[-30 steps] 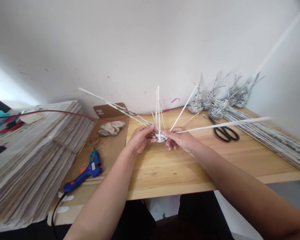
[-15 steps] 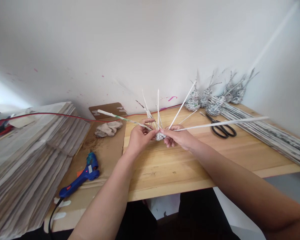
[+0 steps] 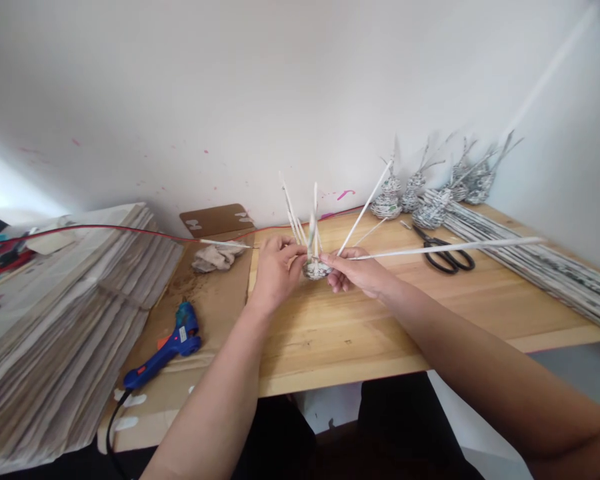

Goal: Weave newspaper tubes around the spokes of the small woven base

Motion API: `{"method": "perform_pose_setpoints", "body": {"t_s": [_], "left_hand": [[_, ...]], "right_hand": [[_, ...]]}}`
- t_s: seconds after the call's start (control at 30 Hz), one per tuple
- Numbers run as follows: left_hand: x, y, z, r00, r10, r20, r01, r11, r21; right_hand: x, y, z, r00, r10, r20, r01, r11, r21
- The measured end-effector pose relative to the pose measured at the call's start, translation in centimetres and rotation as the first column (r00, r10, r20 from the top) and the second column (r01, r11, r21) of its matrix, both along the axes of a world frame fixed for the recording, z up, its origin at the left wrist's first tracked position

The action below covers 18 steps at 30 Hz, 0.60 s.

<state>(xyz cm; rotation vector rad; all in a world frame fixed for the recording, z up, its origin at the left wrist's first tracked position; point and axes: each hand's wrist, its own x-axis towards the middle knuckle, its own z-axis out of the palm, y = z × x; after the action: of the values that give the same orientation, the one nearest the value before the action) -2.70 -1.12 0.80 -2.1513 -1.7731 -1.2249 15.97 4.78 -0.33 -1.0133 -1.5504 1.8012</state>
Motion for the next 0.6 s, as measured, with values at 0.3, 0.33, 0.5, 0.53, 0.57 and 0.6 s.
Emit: {"method": "perform_pose_setpoints", "body": {"t_s": [0.3, 0.33, 0.5, 0.53, 0.57, 0.6], "left_hand": [[-0.7, -0.1, 0.6, 0.943, -0.270, 0.195, 0.313, 0.917, -0.246], [-0.8, 0.0, 0.7, 0.939, -0.291, 0.183, 0.332, 0.907, -0.259], [-1.2, -0.2, 1.2, 0.910, -0.374, 0.180, 0.414, 0.851, -0.324], [-1.3, -0.2, 1.3, 0.897, -0.387, 0.212, 0.439, 0.833, -0.337], [-1.3, -0.3, 1.4, 0.884, -0.394, 0.250, 0.462, 0.817, -0.346], [-1.3, -0.3, 1.5, 0.874, -0.392, 0.288, 0.477, 0.805, -0.352]], "right_hand": [[1.0, 0.8, 0.1, 0.995, 0.092, -0.027, -0.092, 0.996, 0.019], [1.1, 0.8, 0.2, 0.994, 0.103, -0.027, -0.102, 0.995, 0.013], [1.3, 0.5, 0.7, 0.985, 0.167, -0.041, -0.168, 0.985, -0.028], [1.3, 0.5, 0.7, 0.982, 0.182, -0.048, -0.184, 0.982, -0.040], [1.3, 0.6, 0.8, 0.980, 0.189, -0.056, -0.192, 0.980, -0.054], [1.4, 0.6, 0.9, 0.980, 0.187, -0.062, -0.191, 0.979, -0.069]]}}
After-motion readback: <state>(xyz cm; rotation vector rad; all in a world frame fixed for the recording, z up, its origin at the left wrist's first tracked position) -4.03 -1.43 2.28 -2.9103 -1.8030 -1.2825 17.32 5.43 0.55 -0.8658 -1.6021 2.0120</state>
